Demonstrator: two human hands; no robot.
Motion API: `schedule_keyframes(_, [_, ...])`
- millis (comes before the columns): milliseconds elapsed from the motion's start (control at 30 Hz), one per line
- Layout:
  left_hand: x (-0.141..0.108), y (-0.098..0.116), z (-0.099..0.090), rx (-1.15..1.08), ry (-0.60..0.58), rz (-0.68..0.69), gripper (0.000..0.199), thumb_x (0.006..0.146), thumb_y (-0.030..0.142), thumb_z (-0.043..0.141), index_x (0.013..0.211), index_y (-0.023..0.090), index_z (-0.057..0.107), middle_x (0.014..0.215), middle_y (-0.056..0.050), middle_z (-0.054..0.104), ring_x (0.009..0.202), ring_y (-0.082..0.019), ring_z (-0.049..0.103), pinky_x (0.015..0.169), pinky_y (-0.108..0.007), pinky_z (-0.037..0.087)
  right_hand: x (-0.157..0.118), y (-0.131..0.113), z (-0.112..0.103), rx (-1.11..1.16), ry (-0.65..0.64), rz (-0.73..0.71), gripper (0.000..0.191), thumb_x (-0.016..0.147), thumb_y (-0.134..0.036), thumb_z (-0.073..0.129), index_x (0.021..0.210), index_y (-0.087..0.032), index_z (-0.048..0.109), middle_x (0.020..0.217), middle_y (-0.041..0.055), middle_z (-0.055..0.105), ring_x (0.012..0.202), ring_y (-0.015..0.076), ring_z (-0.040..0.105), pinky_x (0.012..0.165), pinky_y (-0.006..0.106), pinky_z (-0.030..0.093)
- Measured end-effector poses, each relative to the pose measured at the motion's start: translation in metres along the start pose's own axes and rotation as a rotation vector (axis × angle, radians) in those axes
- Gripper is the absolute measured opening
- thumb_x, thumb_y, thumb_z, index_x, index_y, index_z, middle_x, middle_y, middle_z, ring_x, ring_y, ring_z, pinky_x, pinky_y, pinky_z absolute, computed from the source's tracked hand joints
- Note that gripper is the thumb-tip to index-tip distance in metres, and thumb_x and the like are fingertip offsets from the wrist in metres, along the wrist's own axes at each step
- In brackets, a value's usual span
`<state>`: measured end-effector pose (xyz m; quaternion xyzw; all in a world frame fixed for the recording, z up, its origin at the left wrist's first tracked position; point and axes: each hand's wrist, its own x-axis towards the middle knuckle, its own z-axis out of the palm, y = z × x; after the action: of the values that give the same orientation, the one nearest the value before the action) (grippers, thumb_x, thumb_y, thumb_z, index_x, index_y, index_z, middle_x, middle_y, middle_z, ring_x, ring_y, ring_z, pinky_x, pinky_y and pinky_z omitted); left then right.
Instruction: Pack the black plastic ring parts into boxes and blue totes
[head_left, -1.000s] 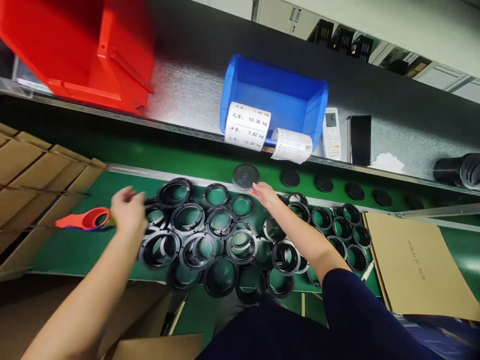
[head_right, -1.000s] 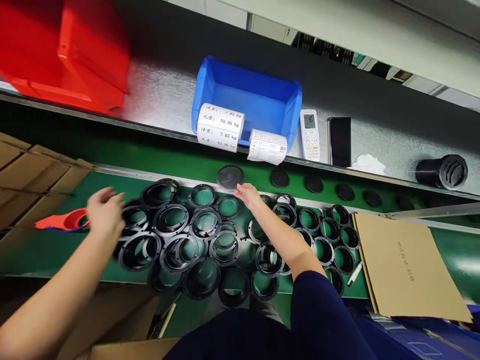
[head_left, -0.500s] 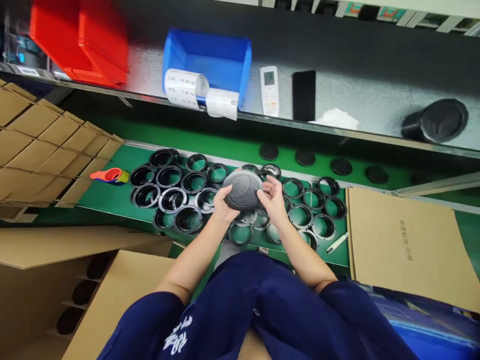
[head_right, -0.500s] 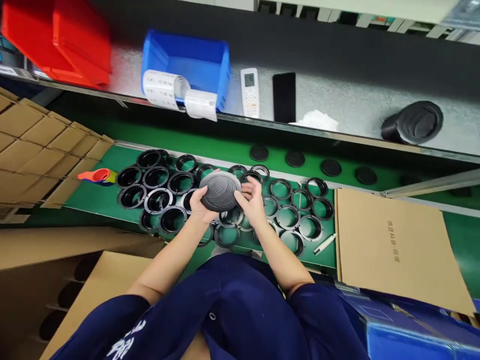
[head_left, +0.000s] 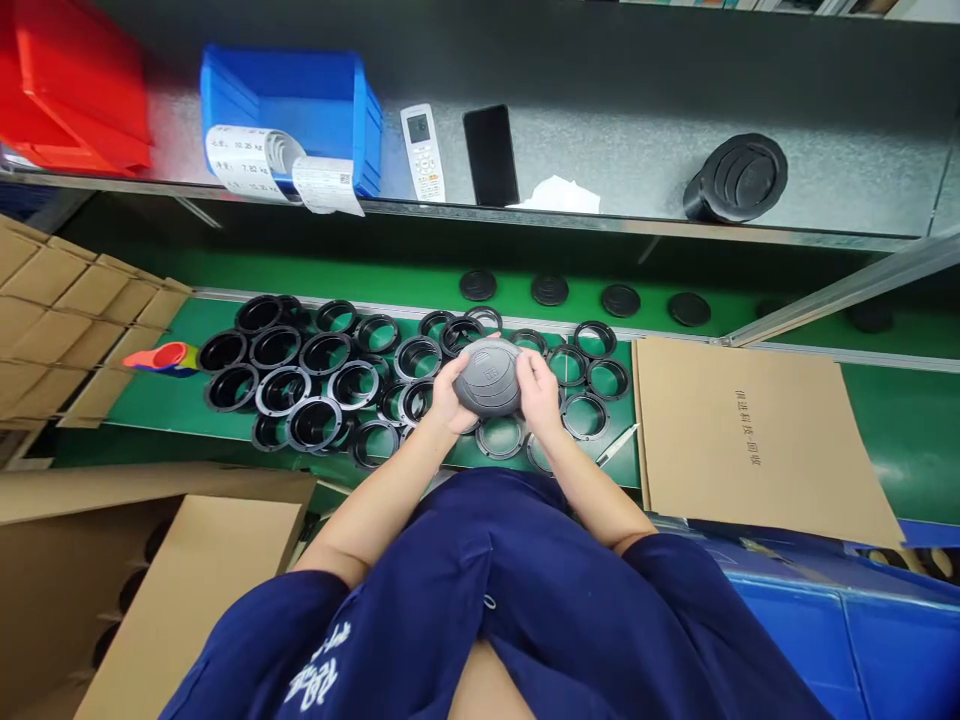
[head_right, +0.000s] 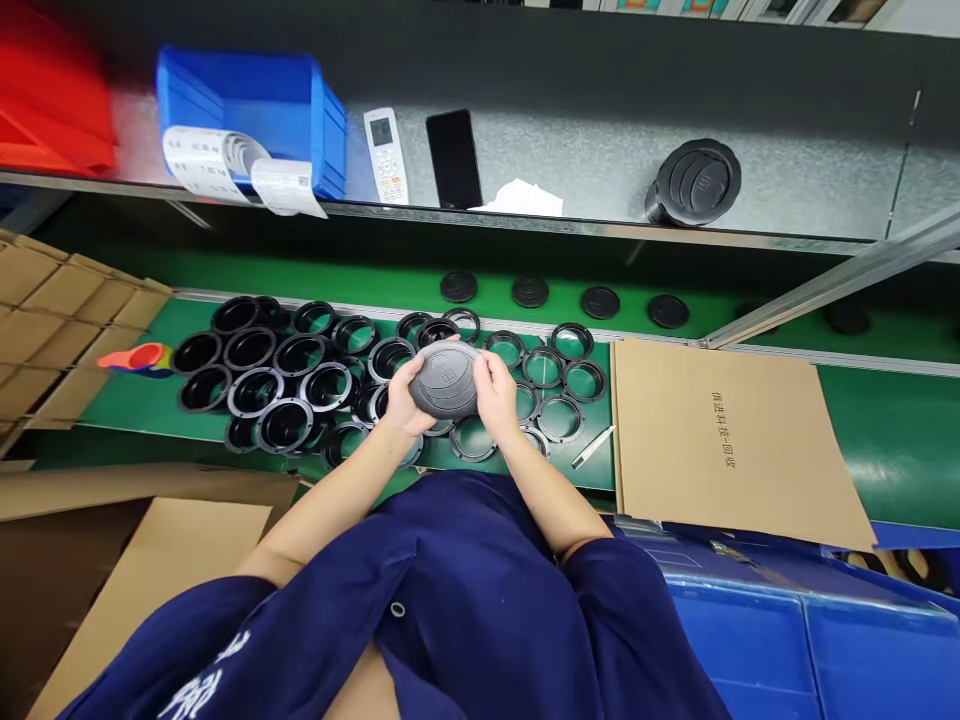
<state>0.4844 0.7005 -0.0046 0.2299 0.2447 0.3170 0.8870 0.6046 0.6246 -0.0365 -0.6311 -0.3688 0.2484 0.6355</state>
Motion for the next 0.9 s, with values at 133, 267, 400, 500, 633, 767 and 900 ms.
schedule_keyframes(133, [0.008,-0.006,0.0,-0.05,0.001,-0.145,0.074,0.1,0.068,0.036,0.138,0.01,0.062,0.121,-0.019,0.073,0.119,-0.034,0.067,0.107,-0.049,0.052,0.008,0.006,-0.029,-0.175,-0.061,-0.259,0.043,0.105,-0.047,0.043,0.132,-0.023,0.065,0.135,0.0124,0.059,0.128,0.0242,0.055,0.11,0.045,0.048])
schedule_keyframes(267, [0.018,-0.01,-0.007,-0.056,0.029,-0.27,0.085,0.098,0.076,0.026,0.136,0.01,0.064,0.113,-0.02,0.075,0.113,-0.034,0.07,0.104,-0.05,0.054,0.013,0.02,-0.045,-0.42,-0.187,-0.486,0.037,0.104,-0.044,0.045,0.122,-0.029,0.074,0.141,0.0094,0.053,0.134,0.0276,0.045,0.115,0.05,0.043])
schedule_keyframes(400, [0.03,-0.009,-0.006,0.008,0.069,-0.344,0.083,0.096,0.078,0.032,0.134,0.013,0.066,0.112,-0.019,0.076,0.108,-0.035,0.072,0.1,-0.052,0.055,0.023,0.028,-0.047,-0.497,-0.206,-0.484,0.044,0.107,-0.044,0.036,0.117,-0.028,0.076,0.142,0.0088,0.053,0.136,0.0288,0.041,0.118,0.053,0.038])
schedule_keyframes(500, [0.039,-0.007,0.002,0.063,0.077,-0.406,0.085,0.092,0.082,0.034,0.133,0.015,0.066,0.113,-0.019,0.075,0.108,-0.036,0.072,0.098,-0.054,0.056,0.033,0.027,-0.052,-0.383,-0.24,-0.425,0.055,0.107,-0.055,0.03,0.113,-0.027,0.077,0.141,0.0087,0.055,0.136,0.0283,0.042,0.119,0.052,0.036])
schedule_keyframes(633, [0.052,-0.006,0.013,0.085,0.031,-0.472,0.088,0.09,0.084,0.034,0.133,0.014,0.066,0.114,-0.021,0.074,0.11,-0.039,0.071,0.095,-0.057,0.056,0.039,0.025,-0.061,-0.162,-0.27,-0.204,0.068,0.105,-0.067,0.022,0.115,-0.027,0.076,0.14,0.0083,0.056,0.136,0.0258,0.048,0.121,0.049,0.034])
schedule_keyframes(767, [0.064,-0.01,0.019,0.076,0.008,-0.527,0.086,0.094,0.079,0.032,0.131,0.009,0.065,0.11,-0.024,0.075,0.106,-0.039,0.072,0.092,-0.056,0.058,0.039,0.03,-0.065,-0.022,-0.208,-0.019,0.073,0.101,-0.075,0.023,0.108,-0.027,0.077,0.134,0.0073,0.062,0.137,0.0252,0.049,0.122,0.046,0.034])
schedule_keyframes(900, [0.071,-0.016,0.02,0.08,0.017,-0.557,0.085,0.095,0.079,0.033,0.129,0.007,0.065,0.105,-0.023,0.076,0.103,-0.038,0.074,0.091,-0.055,0.059,0.04,0.036,-0.066,-0.004,-0.183,0.025,0.074,0.1,-0.076,0.023,0.103,-0.026,0.079,0.131,0.0063,0.064,0.137,0.0248,0.048,0.123,0.046,0.031])
